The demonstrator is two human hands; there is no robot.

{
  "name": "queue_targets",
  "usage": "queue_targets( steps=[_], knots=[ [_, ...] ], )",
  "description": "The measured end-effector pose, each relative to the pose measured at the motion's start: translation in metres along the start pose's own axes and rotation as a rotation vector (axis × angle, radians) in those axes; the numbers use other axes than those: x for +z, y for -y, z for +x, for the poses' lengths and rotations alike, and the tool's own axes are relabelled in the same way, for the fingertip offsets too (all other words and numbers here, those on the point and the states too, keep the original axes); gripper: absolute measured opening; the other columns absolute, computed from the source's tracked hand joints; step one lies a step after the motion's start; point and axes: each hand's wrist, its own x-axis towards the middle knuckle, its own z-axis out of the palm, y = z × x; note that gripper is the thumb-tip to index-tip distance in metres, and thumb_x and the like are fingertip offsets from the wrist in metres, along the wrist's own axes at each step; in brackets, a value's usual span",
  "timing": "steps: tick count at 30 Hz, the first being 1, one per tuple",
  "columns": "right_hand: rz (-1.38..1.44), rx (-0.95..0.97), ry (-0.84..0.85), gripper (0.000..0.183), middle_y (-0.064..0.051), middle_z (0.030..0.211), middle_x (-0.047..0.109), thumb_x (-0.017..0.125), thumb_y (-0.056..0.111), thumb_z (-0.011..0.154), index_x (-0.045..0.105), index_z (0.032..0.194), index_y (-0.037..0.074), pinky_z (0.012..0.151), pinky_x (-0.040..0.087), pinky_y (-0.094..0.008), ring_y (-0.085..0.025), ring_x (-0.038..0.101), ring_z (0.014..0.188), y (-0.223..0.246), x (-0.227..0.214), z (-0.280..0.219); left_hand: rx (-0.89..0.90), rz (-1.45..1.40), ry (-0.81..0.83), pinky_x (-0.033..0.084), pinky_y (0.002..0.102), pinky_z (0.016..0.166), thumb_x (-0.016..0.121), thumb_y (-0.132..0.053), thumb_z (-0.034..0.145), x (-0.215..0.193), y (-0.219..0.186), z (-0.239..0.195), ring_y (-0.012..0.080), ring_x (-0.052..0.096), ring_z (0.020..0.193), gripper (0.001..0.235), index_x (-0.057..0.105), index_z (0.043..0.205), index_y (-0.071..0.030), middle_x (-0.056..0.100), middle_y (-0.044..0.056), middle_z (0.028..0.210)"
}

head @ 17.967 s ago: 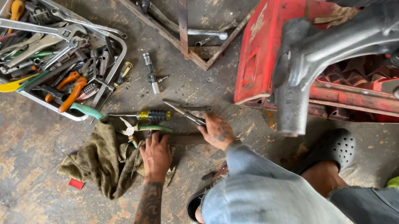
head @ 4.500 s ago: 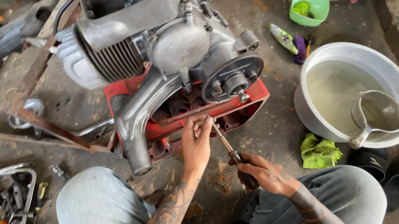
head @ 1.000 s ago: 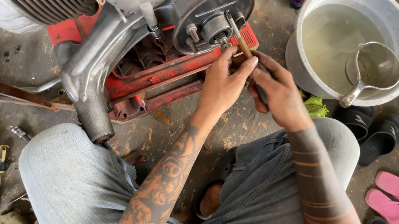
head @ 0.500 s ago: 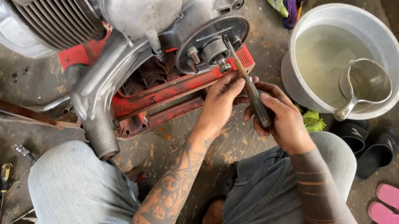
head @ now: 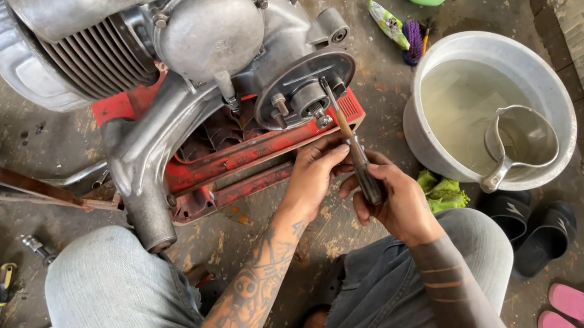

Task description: Removing a metal cover from a motorcycle engine and cleaning it with a brush and solvent

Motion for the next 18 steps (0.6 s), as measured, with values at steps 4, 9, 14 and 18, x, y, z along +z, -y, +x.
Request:
queue_targets(
  steps=[4,9,14,18],
  knots=[
    [-0.331,-0.291,-0.133,0.064,-0.022,0.081,0.06,0.061,-0.006,0.089,0.037,0.149,-0.005,0.038,0.039,-0.031,-0.021,0.052,0.045,0.007,0.018,-0.006,0.034,0.107,-0.052,0.064,0.035,0.069,0.084,-0.026,0.089,0.002,0.004,0.002,0.0213,0.071,0.09,0.038,0.074,0.119,-0.004,0.072,0.016,0.102],
    [-0.348,-0.297,-0.164,0.067,-0.018,0.091,0.061,0.066,0.0,0.09,0.036,0.15,-0.002,0.041,0.041,-0.027,-0.016,0.051,0.051,0.002,0.022,-0.007,0.032,0.163,-0.029,0.062,0.029,0.064,0.083,-0.019,0.087,0.002,-0.004,0.006,0.0182,0.071,0.082,0.032,0.075,0.112,-0.003,0.073,0.013,0.092],
    [0.122,-0.066,0.011,0.054,-0.029,0.094,0.057,0.045,0.018,0.099,0.038,0.148,-0.005,0.043,0.037,-0.035,-0.024,0.048,0.05,0.009,0.008,-0.006,0.003,-0.008,0.023,0.059,0.032,0.05,0.079,-0.011,0.089,-0.007,0.004,0.014,0.024,0.073,0.078,0.028,0.073,0.114,0.002,0.072,0.016,0.09],
    [-0.165,-0.252,-0.063,0.066,-0.03,0.093,0.061,0.058,0.002,0.092,0.029,0.152,-0.005,0.034,0.038,-0.033,-0.023,0.053,0.042,-0.002,0.007,-0.004,0.03,0.061,0.039,0.059,0.03,0.063,0.077,-0.016,0.091,-0.003,0.007,0.011,0.0191,0.071,0.084,0.031,0.073,0.118,-0.003,0.073,0.012,0.096]
  ],
)
